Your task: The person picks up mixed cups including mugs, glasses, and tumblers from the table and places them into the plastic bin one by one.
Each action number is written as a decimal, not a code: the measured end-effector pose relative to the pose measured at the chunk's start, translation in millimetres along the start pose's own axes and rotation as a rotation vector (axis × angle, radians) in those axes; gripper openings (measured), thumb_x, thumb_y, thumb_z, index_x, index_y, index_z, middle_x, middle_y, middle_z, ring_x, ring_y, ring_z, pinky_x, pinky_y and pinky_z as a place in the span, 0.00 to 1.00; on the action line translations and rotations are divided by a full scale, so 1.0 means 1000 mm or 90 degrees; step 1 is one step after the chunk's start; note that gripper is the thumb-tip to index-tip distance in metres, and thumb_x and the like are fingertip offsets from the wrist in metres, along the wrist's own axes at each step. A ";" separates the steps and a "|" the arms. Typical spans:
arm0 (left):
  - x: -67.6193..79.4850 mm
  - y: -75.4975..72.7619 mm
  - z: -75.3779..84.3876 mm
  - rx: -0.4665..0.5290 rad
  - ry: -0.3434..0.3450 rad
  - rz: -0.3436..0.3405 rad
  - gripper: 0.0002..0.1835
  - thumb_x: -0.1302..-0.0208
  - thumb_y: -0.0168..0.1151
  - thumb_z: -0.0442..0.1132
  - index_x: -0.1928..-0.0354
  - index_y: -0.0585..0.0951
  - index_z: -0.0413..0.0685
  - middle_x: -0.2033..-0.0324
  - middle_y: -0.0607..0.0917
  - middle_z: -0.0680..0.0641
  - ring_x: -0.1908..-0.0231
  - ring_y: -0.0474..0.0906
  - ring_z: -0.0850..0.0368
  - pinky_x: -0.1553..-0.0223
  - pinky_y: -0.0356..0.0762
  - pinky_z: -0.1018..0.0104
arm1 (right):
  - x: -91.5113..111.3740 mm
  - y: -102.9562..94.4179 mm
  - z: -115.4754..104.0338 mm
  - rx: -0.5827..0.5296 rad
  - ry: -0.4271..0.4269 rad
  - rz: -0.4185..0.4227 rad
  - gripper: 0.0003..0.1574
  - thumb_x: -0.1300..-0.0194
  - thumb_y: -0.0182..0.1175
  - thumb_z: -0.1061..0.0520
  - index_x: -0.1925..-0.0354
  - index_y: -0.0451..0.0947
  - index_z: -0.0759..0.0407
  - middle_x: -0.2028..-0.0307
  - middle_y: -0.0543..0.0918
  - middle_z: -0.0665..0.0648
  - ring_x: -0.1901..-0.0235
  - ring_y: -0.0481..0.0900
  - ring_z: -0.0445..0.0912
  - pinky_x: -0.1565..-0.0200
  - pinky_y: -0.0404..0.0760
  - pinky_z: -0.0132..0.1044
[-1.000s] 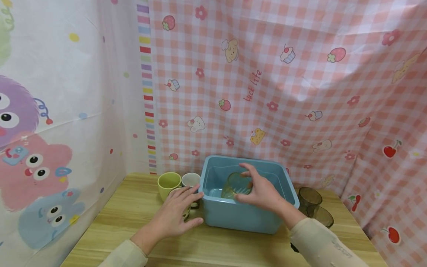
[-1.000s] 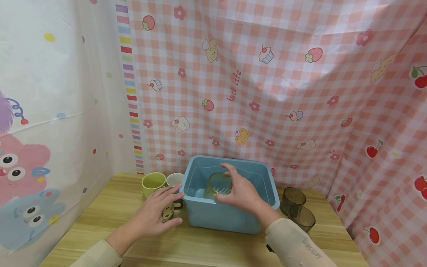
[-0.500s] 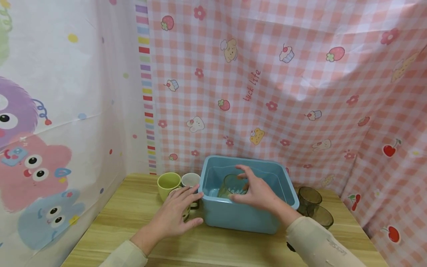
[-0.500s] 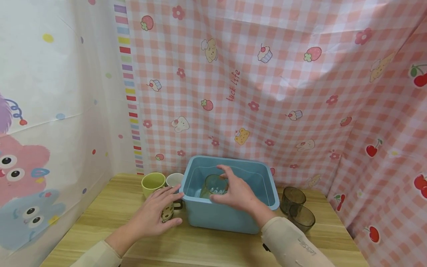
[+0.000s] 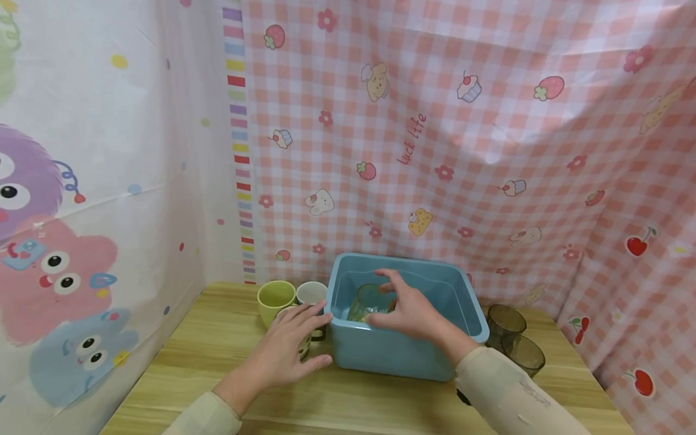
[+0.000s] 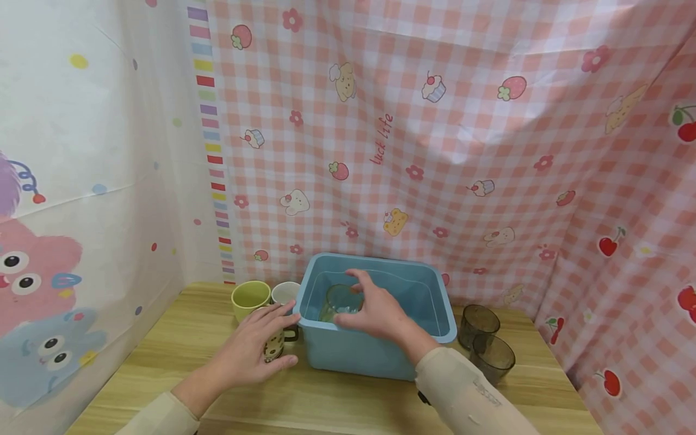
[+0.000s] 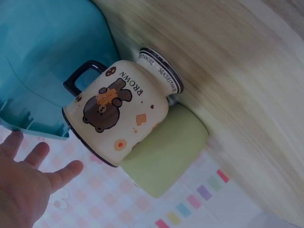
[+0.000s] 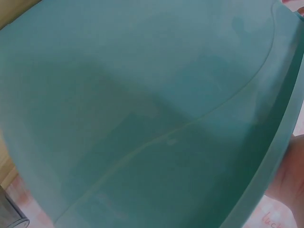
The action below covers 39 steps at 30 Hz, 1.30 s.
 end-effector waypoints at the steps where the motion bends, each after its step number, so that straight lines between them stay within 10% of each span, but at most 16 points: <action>1: 0.000 0.000 0.000 0.000 0.002 0.001 0.41 0.37 0.75 0.63 0.24 0.75 0.60 0.20 0.71 0.49 0.24 0.70 0.36 0.31 0.70 0.25 | -0.001 0.001 -0.001 -0.003 0.004 -0.004 0.60 0.40 0.76 0.36 0.19 0.54 0.33 0.29 0.78 0.56 0.55 0.85 0.45 0.62 0.83 0.42; 39: -0.001 0.000 0.000 0.010 -0.013 -0.016 0.40 0.36 0.74 0.62 0.24 0.75 0.61 0.20 0.70 0.50 0.23 0.69 0.36 0.30 0.68 0.23 | -0.032 0.020 0.001 0.058 0.073 -0.077 0.53 0.37 0.76 0.40 0.21 0.64 0.44 0.33 0.83 0.61 0.36 0.83 0.59 0.36 0.81 0.59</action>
Point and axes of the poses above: each hand's wrist, its own x-axis away from the middle knuckle, its own y-axis out of the palm, z = x × y, the point moved 3 cm from there along -x, towards the middle knuckle
